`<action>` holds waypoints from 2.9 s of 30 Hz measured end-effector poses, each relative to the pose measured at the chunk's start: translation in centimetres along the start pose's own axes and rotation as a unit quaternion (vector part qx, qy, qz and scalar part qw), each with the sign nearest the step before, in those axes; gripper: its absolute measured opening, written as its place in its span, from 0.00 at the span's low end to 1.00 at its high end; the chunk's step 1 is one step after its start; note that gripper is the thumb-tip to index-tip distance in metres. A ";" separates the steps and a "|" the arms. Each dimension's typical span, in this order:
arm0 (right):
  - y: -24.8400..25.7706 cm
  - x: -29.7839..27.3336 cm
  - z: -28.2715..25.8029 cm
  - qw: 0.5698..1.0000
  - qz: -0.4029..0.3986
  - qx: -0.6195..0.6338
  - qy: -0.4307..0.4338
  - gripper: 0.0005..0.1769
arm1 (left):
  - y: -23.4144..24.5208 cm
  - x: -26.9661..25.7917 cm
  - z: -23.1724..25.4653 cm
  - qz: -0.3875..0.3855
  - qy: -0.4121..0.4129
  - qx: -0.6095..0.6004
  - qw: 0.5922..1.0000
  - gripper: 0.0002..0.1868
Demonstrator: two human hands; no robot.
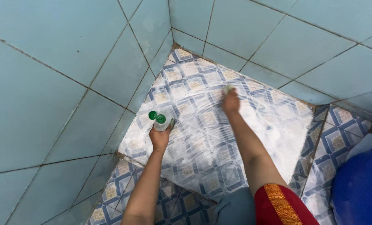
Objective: The person scrubs a tiled floor with a brush and liquid detergent, then rinses the area with water from a blue bucket using a small blue scoop. The person repeats scrubbing and rinsing across the visible floor area.
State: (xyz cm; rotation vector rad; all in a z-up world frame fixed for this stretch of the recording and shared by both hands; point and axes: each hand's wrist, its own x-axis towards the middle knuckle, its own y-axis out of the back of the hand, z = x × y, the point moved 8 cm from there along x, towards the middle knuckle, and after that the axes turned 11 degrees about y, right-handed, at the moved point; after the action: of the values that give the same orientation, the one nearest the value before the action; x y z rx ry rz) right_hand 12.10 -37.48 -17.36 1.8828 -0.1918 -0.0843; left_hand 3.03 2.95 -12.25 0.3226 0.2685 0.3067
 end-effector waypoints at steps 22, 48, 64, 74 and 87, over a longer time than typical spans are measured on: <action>0.7 -3.2 -3.3 0.984 0.040 -0.127 0.118 0.11 | 0.1 0.3 0.0 -0.009 -0.028 0.070 0.997 0.22; -10.2 -6.9 -25.2 0.907 -0.123 0.060 0.399 0.26 | 14.3 -2.3 -0.9 0.142 0.024 -0.010 0.989 0.18; -14.8 -6.9 -33.3 0.887 -0.146 0.126 0.420 0.17 | 11.9 -2.2 -5.0 0.092 0.041 -0.066 0.993 0.22; -10.6 1.6 -24.7 0.959 -0.049 0.089 0.263 0.26 | 12.1 -2.0 -3.7 0.086 0.022 -0.048 0.995 0.18; -3.7 8.3 -11.5 0.984 0.093 0.074 0.131 0.24 | 10.9 -1.9 -6.4 0.154 0.038 -0.018 0.987 0.33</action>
State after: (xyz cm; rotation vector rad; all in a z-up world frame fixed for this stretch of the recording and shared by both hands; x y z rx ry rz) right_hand 22.36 -27.02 -16.87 1.9933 -0.1969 0.3129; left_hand -3.44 13.88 -13.91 0.3167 0.2881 0.6284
